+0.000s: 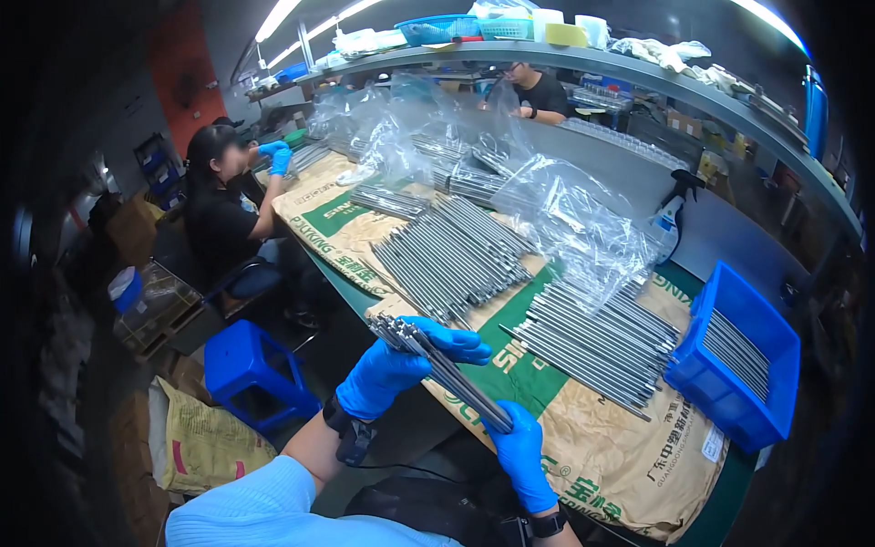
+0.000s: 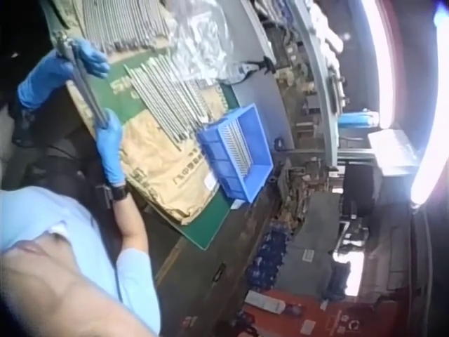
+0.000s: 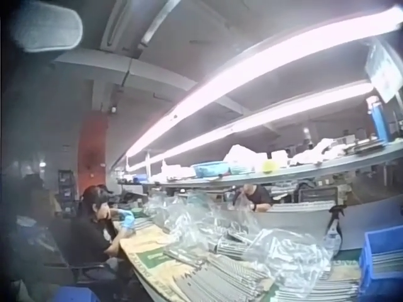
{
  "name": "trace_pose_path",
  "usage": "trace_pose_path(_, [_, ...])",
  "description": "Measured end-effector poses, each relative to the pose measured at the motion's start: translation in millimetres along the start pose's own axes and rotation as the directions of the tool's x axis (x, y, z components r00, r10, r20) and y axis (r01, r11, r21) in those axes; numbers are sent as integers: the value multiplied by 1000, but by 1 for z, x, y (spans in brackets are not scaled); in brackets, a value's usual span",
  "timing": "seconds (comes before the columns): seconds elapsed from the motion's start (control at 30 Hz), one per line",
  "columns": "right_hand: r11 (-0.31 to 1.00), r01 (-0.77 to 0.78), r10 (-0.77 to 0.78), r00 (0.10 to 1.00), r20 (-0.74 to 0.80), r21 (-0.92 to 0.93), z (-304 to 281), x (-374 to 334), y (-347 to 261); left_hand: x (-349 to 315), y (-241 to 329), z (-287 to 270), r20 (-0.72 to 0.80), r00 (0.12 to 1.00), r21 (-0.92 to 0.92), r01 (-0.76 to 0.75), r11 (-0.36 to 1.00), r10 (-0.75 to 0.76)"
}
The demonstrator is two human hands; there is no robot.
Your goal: The person gathers metal rods from a table and a blue bin, aligning them into a bundle by hand. They inspect the bundle, add more rods to it, and then place the bundle back into the blue bin.
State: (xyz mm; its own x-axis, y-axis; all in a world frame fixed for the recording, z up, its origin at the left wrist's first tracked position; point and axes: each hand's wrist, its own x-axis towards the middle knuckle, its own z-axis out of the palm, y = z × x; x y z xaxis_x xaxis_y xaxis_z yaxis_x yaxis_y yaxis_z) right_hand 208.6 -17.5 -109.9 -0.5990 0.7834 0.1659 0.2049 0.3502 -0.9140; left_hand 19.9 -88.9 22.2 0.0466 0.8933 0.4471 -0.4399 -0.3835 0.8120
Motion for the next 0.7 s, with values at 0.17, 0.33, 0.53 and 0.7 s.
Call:
trace_pose_path(0.17, [998, 32, -30, 999, -37, 62, 4, -1, 11, 3, -7, -5, -16, 1000, -15, 6, 1000, -6])
trace_pose_path(0.33, [989, -71, 75, 997, -30, 127, 1, -2, 4, 24, -2, -1, 69, 997, -10, 41, 999, -40])
trace_pose_path(0.53, [971, -96, 115, 990, -79, 219, 1, -3, 3, 55, -6, 7, 123, 982, -15, 147, 989, -144])
trace_pose_path(0.7, [965, -109, 127, 990, -60, 237, -2, -1, -1, 59, -5, 12, 142, 975, -37, 176, 984, -170])
